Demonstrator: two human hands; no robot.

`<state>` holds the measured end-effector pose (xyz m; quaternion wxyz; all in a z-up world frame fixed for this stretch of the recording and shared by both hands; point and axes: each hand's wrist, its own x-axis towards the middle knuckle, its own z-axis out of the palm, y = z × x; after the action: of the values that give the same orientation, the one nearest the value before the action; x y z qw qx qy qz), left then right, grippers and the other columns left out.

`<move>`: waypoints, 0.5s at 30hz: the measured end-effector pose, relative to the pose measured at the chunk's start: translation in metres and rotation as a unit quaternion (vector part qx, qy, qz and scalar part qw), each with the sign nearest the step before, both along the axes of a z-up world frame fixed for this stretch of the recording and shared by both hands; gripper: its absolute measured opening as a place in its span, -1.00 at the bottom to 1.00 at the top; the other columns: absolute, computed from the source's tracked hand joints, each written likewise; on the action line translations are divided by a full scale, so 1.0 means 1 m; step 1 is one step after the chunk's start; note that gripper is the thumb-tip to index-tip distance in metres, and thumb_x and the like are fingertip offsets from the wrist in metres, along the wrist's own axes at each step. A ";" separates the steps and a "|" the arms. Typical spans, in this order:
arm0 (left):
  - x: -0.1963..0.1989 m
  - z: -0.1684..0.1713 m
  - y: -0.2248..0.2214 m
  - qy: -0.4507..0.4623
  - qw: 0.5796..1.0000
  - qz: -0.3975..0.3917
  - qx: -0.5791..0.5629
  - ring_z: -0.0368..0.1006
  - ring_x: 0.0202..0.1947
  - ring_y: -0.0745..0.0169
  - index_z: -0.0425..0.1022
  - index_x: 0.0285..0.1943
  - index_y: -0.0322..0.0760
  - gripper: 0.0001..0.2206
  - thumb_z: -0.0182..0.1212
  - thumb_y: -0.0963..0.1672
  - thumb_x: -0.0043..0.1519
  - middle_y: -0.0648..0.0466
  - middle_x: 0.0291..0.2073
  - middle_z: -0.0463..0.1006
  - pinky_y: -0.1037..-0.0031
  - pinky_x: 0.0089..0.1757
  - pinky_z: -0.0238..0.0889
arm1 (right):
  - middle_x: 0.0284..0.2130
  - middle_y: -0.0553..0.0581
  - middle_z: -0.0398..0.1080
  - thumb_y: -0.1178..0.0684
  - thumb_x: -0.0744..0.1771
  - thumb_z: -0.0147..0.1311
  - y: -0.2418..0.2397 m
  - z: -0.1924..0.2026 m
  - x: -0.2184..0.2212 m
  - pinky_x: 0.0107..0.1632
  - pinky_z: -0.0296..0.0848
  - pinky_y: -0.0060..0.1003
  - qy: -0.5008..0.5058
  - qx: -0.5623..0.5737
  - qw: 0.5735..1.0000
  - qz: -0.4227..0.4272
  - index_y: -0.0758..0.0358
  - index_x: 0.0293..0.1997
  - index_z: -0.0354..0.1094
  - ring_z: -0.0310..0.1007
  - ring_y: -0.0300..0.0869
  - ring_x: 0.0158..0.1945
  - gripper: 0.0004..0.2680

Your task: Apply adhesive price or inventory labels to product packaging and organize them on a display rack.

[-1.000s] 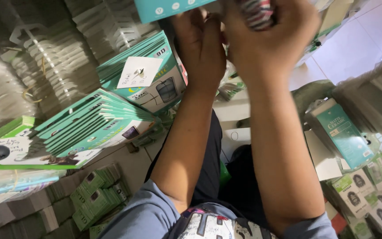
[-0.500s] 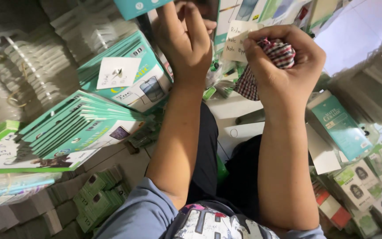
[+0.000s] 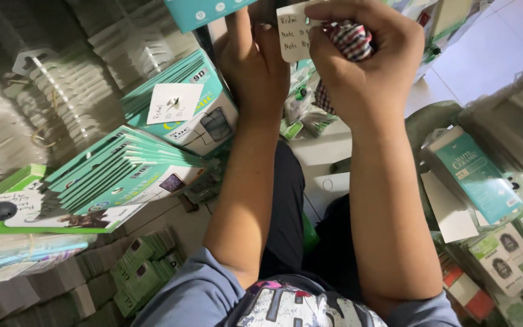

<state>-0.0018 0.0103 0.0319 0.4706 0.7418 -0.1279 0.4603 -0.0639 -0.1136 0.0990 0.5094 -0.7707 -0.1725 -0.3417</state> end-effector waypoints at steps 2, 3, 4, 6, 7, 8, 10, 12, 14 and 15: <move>0.001 0.001 0.001 0.000 1.000 -0.005 -0.001 0.49 -0.52 0.02 0.32 0.22 -0.14 -0.66 0.05 -0.29 0.28 0.06 -0.35 0.70 0.31 -0.33 0.31 | -0.30 0.23 0.50 0.42 0.29 0.18 0.000 -0.002 0.005 -0.23 0.37 -0.34 -0.013 0.001 1.000 0.019 0.56 -0.04 0.54 0.31 -0.19 -0.32 -0.82; 0.001 0.001 0.000 0.001 1.000 -0.012 -0.004 0.53 -0.53 0.07 0.34 0.19 -0.11 -0.67 0.07 -0.28 0.28 0.09 -0.37 0.70 0.33 -0.35 0.31 | -0.26 0.26 0.52 0.44 0.29 0.21 -0.002 -0.004 0.006 -0.19 0.42 -0.31 -0.026 0.000 0.999 0.036 0.57 -0.02 0.53 0.36 -0.17 -0.28 -0.81; 0.004 -0.007 0.001 0.003 1.000 -0.014 -0.003 0.53 -0.53 0.07 0.34 0.19 -0.11 -0.67 0.07 -0.28 0.28 0.09 -0.37 0.70 0.33 -0.35 0.31 | -0.26 0.26 0.52 0.44 0.29 0.21 0.001 -0.004 0.008 -0.19 0.42 -0.31 -0.024 0.001 0.999 0.034 0.57 -0.02 0.53 0.36 -0.17 -0.28 -0.81; 0.013 -0.020 0.002 -0.024 0.999 0.021 0.034 0.47 -0.36 -0.07 0.34 0.22 -0.08 -0.65 0.19 -0.22 0.25 0.04 -0.25 0.63 0.26 -0.21 0.26 | -0.21 0.33 0.52 0.44 0.31 0.23 0.007 -0.003 0.014 -0.15 0.58 -0.29 -0.025 0.025 0.997 0.068 0.57 -0.02 0.45 0.53 -0.10 -0.23 -0.83; 0.014 -0.022 0.002 -0.025 0.999 0.022 0.033 0.47 -0.36 -0.07 0.34 0.22 -0.08 -0.65 0.19 -0.22 0.25 0.04 -0.25 0.63 0.26 -0.21 0.26 | -0.21 0.33 0.52 0.44 0.31 0.23 0.011 -0.001 0.015 -0.15 0.58 -0.29 -0.026 0.024 0.997 0.069 0.57 -0.02 0.45 0.53 -0.10 -0.23 -0.83; 0.016 -0.024 0.002 -0.030 0.999 0.008 0.019 0.32 -0.47 0.08 0.30 0.24 -0.10 -0.63 0.15 -0.25 0.27 0.07 -0.37 0.56 0.30 -0.29 0.12 | -0.29 0.29 0.51 0.41 0.31 0.22 0.015 0.001 0.016 -0.24 0.48 -0.32 -0.039 0.025 0.998 0.041 0.58 -0.10 0.44 0.45 -0.14 -0.31 -0.88; 0.015 -0.021 0.002 -0.037 0.999 -0.004 0.006 0.16 -0.58 0.23 0.27 0.27 -0.12 -0.62 0.11 -0.28 0.30 0.10 -0.49 0.49 0.34 -0.38 -0.03 | -0.36 0.25 0.49 0.39 0.30 0.21 0.024 0.006 0.017 -0.33 0.39 -0.34 -0.055 0.026 0.998 0.016 0.59 -0.19 0.43 0.37 -0.18 -0.39 -0.92; 0.008 -0.015 -0.001 -0.006 0.999 -0.011 -0.031 0.34 -0.56 0.23 0.29 0.23 -0.11 -0.73 0.11 -0.22 0.39 0.07 -0.47 0.58 0.38 -0.39 0.13 | -0.46 0.25 0.52 0.32 0.25 0.30 0.029 0.011 0.017 -0.43 0.40 -0.31 -0.104 -0.053 0.990 -0.076 0.54 -0.24 0.51 0.38 -0.15 -0.52 -0.90; 0.011 -0.027 -0.002 0.020 0.999 -0.004 -0.040 0.42 -0.48 0.28 0.24 0.32 -0.03 -0.66 0.16 -0.18 0.39 0.11 -0.35 0.64 0.43 -0.35 0.21 | -0.48 0.27 0.51 0.27 0.22 0.32 0.035 0.013 0.015 -0.43 0.39 -0.26 -0.101 -0.074 0.987 -0.097 0.51 -0.25 0.53 0.35 -0.08 -0.55 -0.87; 0.013 -0.033 -0.004 0.046 0.998 0.003 -0.051 0.50 -0.39 0.34 0.20 0.40 0.05 -0.59 0.20 -0.14 0.40 0.16 -0.23 0.69 0.49 -0.30 0.29 | -0.49 0.29 0.49 0.23 0.18 0.34 0.038 0.013 0.014 -0.44 0.38 -0.22 -0.096 -0.097 0.984 -0.117 0.47 -0.25 0.54 0.32 0.00 -0.58 -0.84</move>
<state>0.0111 0.0062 -0.0015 0.5116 0.7377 -0.0802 0.4332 -0.0495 -0.0760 0.1121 0.3695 -0.7949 -0.1617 -0.4533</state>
